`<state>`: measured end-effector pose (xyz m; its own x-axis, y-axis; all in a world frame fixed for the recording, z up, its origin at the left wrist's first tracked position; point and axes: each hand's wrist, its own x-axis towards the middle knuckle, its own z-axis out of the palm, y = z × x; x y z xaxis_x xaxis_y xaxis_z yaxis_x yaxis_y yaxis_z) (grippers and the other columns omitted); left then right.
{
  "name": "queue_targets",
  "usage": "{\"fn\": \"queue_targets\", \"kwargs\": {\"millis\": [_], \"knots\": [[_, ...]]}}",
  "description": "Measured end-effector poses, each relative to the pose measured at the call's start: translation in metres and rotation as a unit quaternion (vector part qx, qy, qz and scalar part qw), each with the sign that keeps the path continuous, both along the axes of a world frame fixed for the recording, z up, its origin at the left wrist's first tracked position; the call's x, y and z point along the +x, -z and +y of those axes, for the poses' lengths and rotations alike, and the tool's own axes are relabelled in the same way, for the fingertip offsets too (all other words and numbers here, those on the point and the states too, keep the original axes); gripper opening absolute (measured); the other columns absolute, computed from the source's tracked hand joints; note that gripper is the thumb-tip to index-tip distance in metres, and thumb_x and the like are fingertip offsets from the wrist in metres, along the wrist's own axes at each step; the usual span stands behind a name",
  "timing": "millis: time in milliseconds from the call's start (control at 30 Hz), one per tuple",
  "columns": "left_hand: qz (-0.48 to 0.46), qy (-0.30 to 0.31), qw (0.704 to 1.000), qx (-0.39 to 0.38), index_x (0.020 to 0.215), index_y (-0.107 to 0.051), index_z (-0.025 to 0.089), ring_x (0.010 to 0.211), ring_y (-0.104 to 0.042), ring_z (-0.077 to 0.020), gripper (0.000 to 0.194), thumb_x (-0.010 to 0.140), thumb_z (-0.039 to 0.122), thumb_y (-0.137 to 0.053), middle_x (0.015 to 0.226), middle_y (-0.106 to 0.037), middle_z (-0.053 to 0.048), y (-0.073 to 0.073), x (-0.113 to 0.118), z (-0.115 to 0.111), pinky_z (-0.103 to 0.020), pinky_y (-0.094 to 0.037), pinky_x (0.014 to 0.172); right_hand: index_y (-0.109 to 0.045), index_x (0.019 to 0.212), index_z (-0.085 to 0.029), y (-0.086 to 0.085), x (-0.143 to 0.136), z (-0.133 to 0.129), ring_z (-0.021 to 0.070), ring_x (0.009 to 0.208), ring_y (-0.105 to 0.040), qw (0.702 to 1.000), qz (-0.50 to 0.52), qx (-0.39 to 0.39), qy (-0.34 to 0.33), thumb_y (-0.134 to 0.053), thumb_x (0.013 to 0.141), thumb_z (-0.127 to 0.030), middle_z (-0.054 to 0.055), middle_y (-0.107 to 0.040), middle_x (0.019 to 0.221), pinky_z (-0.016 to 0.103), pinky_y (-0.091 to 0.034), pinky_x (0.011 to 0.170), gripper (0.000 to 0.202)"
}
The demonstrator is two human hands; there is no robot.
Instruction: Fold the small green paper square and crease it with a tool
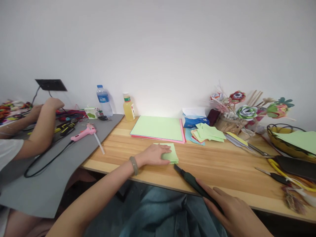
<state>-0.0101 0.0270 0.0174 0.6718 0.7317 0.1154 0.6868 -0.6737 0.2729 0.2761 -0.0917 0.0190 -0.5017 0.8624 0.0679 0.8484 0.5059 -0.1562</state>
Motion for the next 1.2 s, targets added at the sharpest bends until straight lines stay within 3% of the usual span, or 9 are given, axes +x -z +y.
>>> {"fn": "queue_targets", "kwargs": {"millis": [467, 567, 667, 900, 1000, 1133, 1200], "knots": [[0.007, 0.001, 1.0, 0.011, 0.123, -0.052, 0.016, 0.121, -0.045, -0.0205, 0.053, 0.079, 0.046, -0.056, 0.134, -0.046, -0.008, -0.003, 0.001, -0.002, -0.031, -0.033, 0.101, -0.037, 0.136, -0.024, 0.005, -0.006, 0.006, 0.0229, 0.076, -0.067, 0.998, -0.031, 0.044, 0.007, -0.026, 0.091, -0.033, 0.007, -0.068, 0.096, 0.036, -0.054, 0.061, 0.047], [0.008, 0.004, 1.0, 0.017, 0.12, -0.054, 0.017, 0.121, -0.045, -0.0175, 0.047, 0.087, 0.049, -0.044, 0.131, -0.049, -0.006, -0.003, 0.001, -0.001, -0.028, -0.033, 0.101, -0.04, 0.134, -0.023, 0.006, -0.007, 0.005, 0.0235, 0.079, -0.067, 0.998, -0.031, 0.055, 0.009, -0.026, 0.091, -0.033, 0.007, -0.068, 0.096, 0.036, -0.054, 0.061, 0.046], [0.011, -0.001, 1.0, 0.028, 0.12, -0.054, 0.019, 0.12, -0.046, -0.014, 0.041, 0.095, 0.039, -0.028, 0.129, -0.052, -0.003, -0.001, 0.002, 0.0, -0.026, -0.035, 0.099, -0.039, 0.134, -0.023, 0.005, -0.007, 0.003, 0.0227, 0.077, -0.067, 0.999, -0.021, 0.047, 0.006, -0.026, 0.091, -0.033, 0.006, -0.068, 0.094, 0.035, -0.054, 0.059, 0.046], [0.036, 0.009, 0.998, 0.051, 0.131, -0.04, 0.015, 0.128, -0.035, -0.019, 0.042, 0.095, 0.035, -0.032, 0.142, -0.034, -0.007, 0.014, 0.003, 0.002, -0.032, -0.026, 0.106, -0.04, 0.134, -0.022, 0.004, -0.012, 0.002, 0.0238, 0.071, -0.067, 0.997, -0.036, 0.059, 0.019, -0.025, 0.091, -0.032, 0.007, -0.068, 0.09, 0.036, -0.053, 0.056, 0.047], [0.046, 0.024, 0.997, 0.05, 0.132, -0.039, 0.014, 0.129, -0.033, -0.0189, 0.051, 0.093, 0.045, -0.032, 0.14, -0.036, -0.009, 0.014, 0.003, 0.002, -0.03, -0.022, 0.107, -0.039, 0.135, -0.024, 0.005, -0.013, 0.002, 0.0225, 0.067, -0.067, 0.998, -0.037, 0.048, 0.026, -0.025, 0.091, -0.033, 0.005, -0.068, 0.088, 0.034, -0.052, 0.054, 0.047], [0.048, 0.019, 0.998, 0.044, 0.134, -0.036, 0.01, 0.129, -0.032, -0.0261, 0.09, 0.071, 0.073, -0.047, 0.14, -0.035, -0.015, 0.008, 0.006, -0.003, -0.035, -0.022, 0.107, -0.038, 0.135, -0.025, 0.006, -0.012, 0.002, 0.0224, 0.07, -0.067, 0.999, -0.025, 0.036, 0.031, -0.027, 0.09, -0.033, 0.004, -0.069, 0.09, 0.034, -0.052, 0.056, 0.047], [0.053, 0.012, 0.998, 0.037, 0.132, -0.038, 0.01, 0.128, -0.033, -0.0262, 0.087, 0.071, 0.072, -0.048, 0.139, -0.037, -0.015, 0.004, 0.007, -0.004, -0.035, -0.024, 0.106, -0.038, 0.135, -0.025, 0.006, -0.011, 0.003, 0.0225, 0.072, -0.067, 0.999, -0.017, 0.026, 0.03, -0.027, 0.09, -0.032, 0.004, -0.069, 0.092, 0.035, -0.052, 0.058, 0.047]]}}
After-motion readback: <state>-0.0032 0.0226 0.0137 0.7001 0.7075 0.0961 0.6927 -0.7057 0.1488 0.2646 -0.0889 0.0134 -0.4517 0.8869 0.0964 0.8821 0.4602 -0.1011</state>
